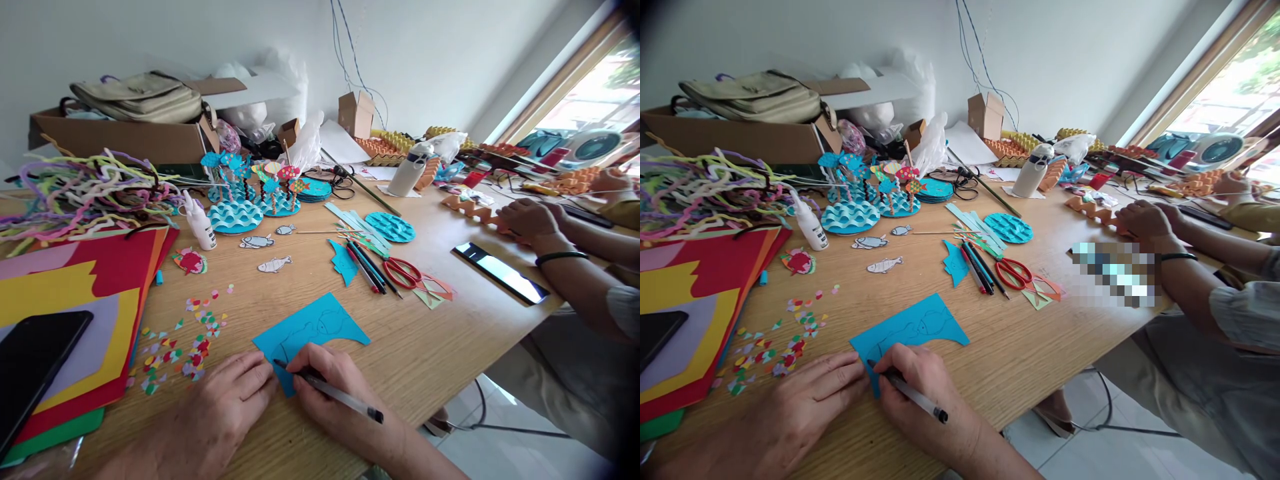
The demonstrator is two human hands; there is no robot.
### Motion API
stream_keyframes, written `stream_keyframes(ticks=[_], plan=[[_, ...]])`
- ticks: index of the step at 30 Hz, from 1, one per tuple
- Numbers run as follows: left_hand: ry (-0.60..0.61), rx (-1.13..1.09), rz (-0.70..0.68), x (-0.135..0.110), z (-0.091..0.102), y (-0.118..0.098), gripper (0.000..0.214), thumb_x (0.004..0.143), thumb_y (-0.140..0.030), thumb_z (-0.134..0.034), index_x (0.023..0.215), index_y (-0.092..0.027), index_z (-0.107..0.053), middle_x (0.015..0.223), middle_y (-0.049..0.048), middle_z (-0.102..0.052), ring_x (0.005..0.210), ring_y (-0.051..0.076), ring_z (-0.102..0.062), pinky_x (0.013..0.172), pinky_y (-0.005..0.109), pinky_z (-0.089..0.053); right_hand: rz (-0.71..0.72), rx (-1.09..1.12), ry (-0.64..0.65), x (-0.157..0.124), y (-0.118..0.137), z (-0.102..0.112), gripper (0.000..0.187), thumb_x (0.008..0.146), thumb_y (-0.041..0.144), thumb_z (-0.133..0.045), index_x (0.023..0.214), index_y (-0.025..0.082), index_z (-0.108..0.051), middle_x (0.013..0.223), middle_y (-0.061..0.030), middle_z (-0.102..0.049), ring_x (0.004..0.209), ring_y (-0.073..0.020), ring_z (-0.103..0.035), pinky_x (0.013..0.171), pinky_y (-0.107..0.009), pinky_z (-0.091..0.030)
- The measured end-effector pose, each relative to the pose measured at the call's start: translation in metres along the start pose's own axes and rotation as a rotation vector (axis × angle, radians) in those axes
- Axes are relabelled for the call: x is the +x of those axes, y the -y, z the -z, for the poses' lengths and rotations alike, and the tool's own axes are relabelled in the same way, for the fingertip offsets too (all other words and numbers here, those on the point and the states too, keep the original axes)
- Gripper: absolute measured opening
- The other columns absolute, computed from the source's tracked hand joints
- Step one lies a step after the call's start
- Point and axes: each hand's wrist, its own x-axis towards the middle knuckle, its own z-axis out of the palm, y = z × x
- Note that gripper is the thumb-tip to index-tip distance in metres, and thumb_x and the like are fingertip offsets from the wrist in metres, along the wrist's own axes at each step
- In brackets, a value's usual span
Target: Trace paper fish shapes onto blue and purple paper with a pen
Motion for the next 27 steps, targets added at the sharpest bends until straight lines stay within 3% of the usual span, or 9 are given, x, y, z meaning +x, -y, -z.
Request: stream_keyframes(ticks=[14, 27], plan=[[-0.045, 0.016, -0.009, 0.001, -0.002, 0.001, 0.039, 0.096, -0.016, -0.025, 0.101, -0.017, -0.064, 0.101, 0.0001, -0.068, 0.093, 0.015, -0.062, 0.085, 0.023, -0.05, 0.024, -0.018, -0.009, -0.001, -0.001, 0.0, 0.015, 0.07, 0.009, -0.047, 0.076, 0.018, -0.058, 0.066, -0.0007, -0.062, 0.058, -0.0112, -0.056, 0.056, -0.019, -0.04], [0.069, -0.028, -0.024, -0.01, -0.007, 0.003, 0.034, 0.092, -0.015, -0.034, 0.118, -0.017, -0.056, 0.113, 0.0037, -0.063, 0.106, 0.018, -0.055, 0.094, 0.029, -0.046, 0.043, -0.025, -0.007, 0.0, -0.002, 0.0, 0.016, 0.069, 0.008, -0.047, 0.076, 0.018, -0.057, 0.066, -0.0001, -0.062, 0.059, -0.011, -0.056, 0.057, -0.019, -0.039]])
